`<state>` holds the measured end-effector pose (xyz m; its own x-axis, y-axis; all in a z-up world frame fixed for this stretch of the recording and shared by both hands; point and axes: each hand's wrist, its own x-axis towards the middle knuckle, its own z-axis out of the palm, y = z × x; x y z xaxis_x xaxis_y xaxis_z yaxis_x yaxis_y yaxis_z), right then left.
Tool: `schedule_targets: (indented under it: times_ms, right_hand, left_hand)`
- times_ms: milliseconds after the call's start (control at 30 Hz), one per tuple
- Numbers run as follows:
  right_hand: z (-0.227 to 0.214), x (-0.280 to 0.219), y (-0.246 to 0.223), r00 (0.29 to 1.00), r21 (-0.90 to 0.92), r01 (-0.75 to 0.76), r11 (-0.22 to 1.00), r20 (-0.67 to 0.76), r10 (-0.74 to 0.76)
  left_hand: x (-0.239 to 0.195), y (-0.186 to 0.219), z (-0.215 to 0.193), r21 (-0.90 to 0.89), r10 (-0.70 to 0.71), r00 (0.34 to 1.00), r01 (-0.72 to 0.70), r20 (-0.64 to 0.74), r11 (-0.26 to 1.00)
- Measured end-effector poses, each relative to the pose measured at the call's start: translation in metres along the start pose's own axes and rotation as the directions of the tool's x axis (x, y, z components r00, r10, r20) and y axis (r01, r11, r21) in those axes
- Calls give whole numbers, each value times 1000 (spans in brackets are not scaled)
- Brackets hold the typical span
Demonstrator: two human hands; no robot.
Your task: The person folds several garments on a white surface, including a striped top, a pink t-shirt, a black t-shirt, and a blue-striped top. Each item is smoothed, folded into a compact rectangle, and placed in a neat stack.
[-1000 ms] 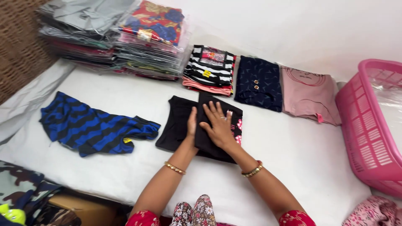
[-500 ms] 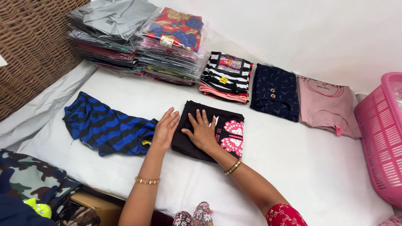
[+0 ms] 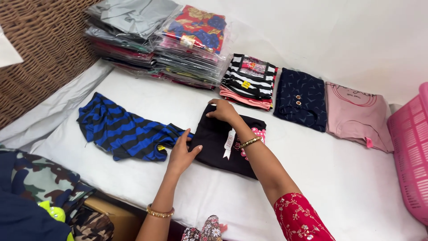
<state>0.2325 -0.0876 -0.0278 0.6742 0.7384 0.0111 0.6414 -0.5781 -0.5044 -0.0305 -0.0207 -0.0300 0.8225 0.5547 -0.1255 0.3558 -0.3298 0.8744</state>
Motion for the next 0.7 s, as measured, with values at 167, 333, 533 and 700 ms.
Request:
schedule_targets:
  times_ms: [167, 333, 533, 700]
  right_hand:
    - [-69, -52, -17, 991, 216, 131, 968, -7, -132]
    - [-178, -157, -28, 936, 300, 326, 896, -233, -263]
    - [-264, -270, -28, 868, 301, 424, 854, -404, -289]
    - [-268, -266, 10, 915, 475, 337, 812, -367, -166]
  left_hand:
    - [23, -18, 6, 151, 112, 993, -108, -22, 983]
    - [4, 37, -18, 312, 240, 960, -275, 147, 910]
    - [-56, 162, -62, -9, 548, 835, -548, 51, 837]
    - [-16, 189, -44, 0, 578, 814, -579, 67, 815]
